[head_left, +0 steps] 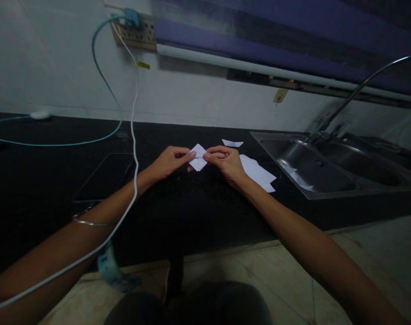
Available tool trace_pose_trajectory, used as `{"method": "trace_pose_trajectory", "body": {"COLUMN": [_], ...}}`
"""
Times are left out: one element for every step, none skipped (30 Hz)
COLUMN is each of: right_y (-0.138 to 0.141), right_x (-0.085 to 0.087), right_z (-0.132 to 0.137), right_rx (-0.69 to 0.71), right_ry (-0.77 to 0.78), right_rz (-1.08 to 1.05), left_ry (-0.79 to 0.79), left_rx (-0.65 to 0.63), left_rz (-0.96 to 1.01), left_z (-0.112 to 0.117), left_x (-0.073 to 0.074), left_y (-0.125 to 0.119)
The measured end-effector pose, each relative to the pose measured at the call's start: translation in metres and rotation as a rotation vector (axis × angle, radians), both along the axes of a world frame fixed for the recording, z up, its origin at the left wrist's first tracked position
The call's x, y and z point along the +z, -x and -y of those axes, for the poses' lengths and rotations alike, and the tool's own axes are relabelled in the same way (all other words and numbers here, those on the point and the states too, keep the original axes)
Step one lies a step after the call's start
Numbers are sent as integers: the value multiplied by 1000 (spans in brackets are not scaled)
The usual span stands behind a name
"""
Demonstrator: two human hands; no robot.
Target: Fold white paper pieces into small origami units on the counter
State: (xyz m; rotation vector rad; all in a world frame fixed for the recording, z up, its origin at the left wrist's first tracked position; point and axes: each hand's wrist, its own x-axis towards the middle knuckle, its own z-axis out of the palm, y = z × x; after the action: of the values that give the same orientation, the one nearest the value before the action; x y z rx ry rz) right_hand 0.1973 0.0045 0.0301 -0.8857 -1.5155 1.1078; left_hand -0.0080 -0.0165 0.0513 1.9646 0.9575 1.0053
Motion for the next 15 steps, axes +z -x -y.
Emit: {"method": "trace_pose_trajectory", "body": {"right_y": [0, 0, 0, 0, 0, 0, -1, -1, -1, -1, -1, 0, 0, 1, 1], "right_x": [-1, -1, -2, -4, -5, -6, -7, -7, -7, -7, -6, -5, -4, -3, -1], "right_z": [0, -1, -1, -2, -2, -2, -2, -2, -2, -2, -1, 0, 1, 2, 3], "right_rx": [0, -2, -8, -15, -21, -24, -26, -30, -34, -35, -34, -28, -16, -1, 13], "right_ry": [1, 1, 1, -2, -9, -22, -40, -58, -71, -74, -66, -51, -34, -19, -10], "right_rz": [-4, -3, 4, 21, 46, 76, 108, 137, 162, 180, 187, 183, 169, 148, 121], "left_ry": [-6, -15, -27, -38, -44, -45, -40, -32, -19, -2, 19, 41, 65, 88, 112], "left_rx": [2, 1, -3, -8, -13, -16, -16, -10, -2, 9, 20, 31, 40, 43, 38], "left_rz": [-6, -12, -17, -25, -37, -49, -62, -72, -81, -85, -83, -75, -60, -38, -7], "left_z": [1, 2, 2, 3, 3, 3, 4, 4, 4, 4, 4, 4, 3, 1, -1], "left_x": [1, 3, 3, 4, 4, 4, 4, 3, 3, 2, 2, 1, 1, 0, -2], "left_y": [1, 2, 3, 3, 4, 5, 5, 6, 6, 6, 6, 5, 5, 4, 4]}}
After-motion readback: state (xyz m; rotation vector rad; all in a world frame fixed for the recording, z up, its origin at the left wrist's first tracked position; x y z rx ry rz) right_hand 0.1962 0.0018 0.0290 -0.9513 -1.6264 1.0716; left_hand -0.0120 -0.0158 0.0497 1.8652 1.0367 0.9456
